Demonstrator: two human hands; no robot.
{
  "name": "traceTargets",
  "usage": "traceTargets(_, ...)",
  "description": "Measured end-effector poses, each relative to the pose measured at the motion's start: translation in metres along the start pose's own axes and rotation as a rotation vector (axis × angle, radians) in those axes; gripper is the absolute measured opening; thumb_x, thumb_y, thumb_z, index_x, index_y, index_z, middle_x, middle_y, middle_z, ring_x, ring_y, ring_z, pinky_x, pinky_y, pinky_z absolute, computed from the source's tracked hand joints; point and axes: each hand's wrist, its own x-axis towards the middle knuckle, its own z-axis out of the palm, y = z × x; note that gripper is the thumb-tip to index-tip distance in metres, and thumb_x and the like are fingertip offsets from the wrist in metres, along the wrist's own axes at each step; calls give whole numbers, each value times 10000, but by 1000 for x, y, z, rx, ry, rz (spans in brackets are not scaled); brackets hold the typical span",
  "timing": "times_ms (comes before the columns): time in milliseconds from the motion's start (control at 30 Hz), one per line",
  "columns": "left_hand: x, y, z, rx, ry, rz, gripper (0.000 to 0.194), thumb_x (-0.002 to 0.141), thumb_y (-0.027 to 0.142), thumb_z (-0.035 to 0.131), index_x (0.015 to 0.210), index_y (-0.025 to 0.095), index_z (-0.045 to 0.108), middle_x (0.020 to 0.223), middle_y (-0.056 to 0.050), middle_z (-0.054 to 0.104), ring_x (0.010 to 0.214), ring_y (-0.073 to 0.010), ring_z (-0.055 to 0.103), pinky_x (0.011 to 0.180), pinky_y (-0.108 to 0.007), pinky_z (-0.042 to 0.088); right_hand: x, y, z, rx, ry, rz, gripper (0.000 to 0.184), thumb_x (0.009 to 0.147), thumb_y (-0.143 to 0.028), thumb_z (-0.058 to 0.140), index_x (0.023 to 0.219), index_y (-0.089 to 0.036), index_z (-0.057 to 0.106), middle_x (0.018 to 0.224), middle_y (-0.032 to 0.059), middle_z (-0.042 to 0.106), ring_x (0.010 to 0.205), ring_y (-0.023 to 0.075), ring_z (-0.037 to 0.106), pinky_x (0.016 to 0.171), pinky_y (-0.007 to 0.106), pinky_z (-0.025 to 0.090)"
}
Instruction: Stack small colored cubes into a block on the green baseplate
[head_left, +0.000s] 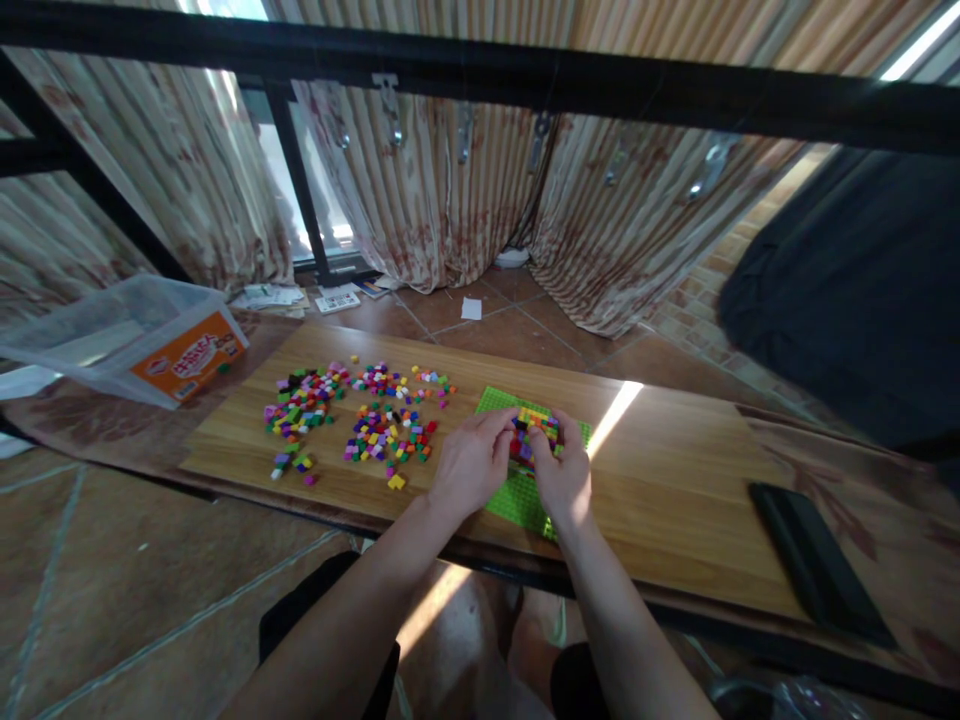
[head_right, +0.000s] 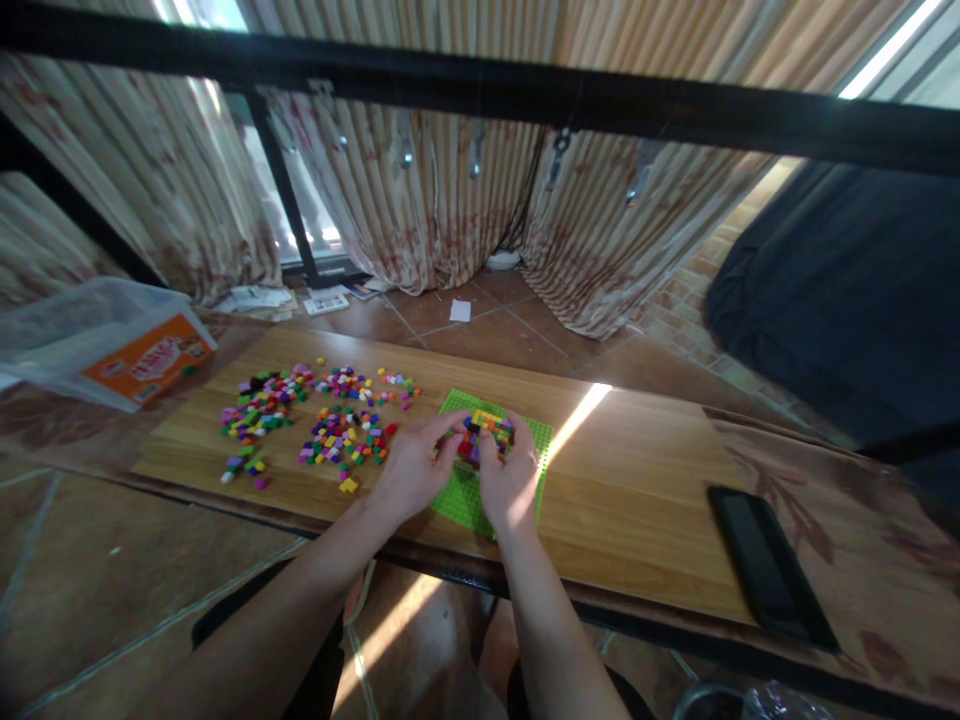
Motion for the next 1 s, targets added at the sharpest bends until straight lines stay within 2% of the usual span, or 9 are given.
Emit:
traceTargets(200,8,-29,-27,132,92,-178,302,852,138,511,1127,156,634,975,-67,719,912,-186,660,862,-314,519,2,6,-5,196,73,155,546,784,-568,579,1116,-136,620,968,107,694,840,212,654,704,326,518)
traceTargets(367,5,-56,-50,428,13,-320,253,811,118,526,997,153,693,1024,-96,711,990,-224,648,917,-337,494,9,5,-17,321,101,153,515,767,-559,619,1068,-141,625,963,85,678,856,198,640,705,312,500)
traceTargets(567,-2,-64,-67,529,-67,-414,288,773,76,527,978,170,705,1036,-90,706,1011,-225,643,923,-332,489,11,5,-20,390,134,174,474,736,-552,657,990,-152,649,857,44,662,766,166,610,659,297,479)
traceTargets(700,-3,-65,-68,538,-76,-387,270,768,66,531,946,169,706,1012,-86,702,995,-219,639,912,-326,485,12,4,-17,405,142,202,488,707,-556,681,978,-151,662,863,54,672,750,168,619,641,303,489)
traceTargets(800,-4,-62,-60,580,-71,-308,124,795,180,593,856,174,701,937,-81,687,950,-221,632,892,-336,488,12,5,-16,414,136,199,487,702,-555,687,966,-147,668,847,56,675,732,168,622,623,301,492)
traceTargets(867,-4,-59,-53,634,-68,-278,98,794,238,625,808,169,694,899,-89,669,936,-232,624,876,-344,491,11,5,-15,428,126,187,470,706,-548,687,950,-146,669,838,54,678,718,167,622,617,299,491)
traceTargets(1000,-1,-52,-44,689,-76,-294,79,788,167,606,794,147,681,880,-123,648,940,-258,617,837,-355,497,10,7,-15,442,106,176,437,719,-530,681,928,-147,670,831,51,683,703,162,624,633,301,491)
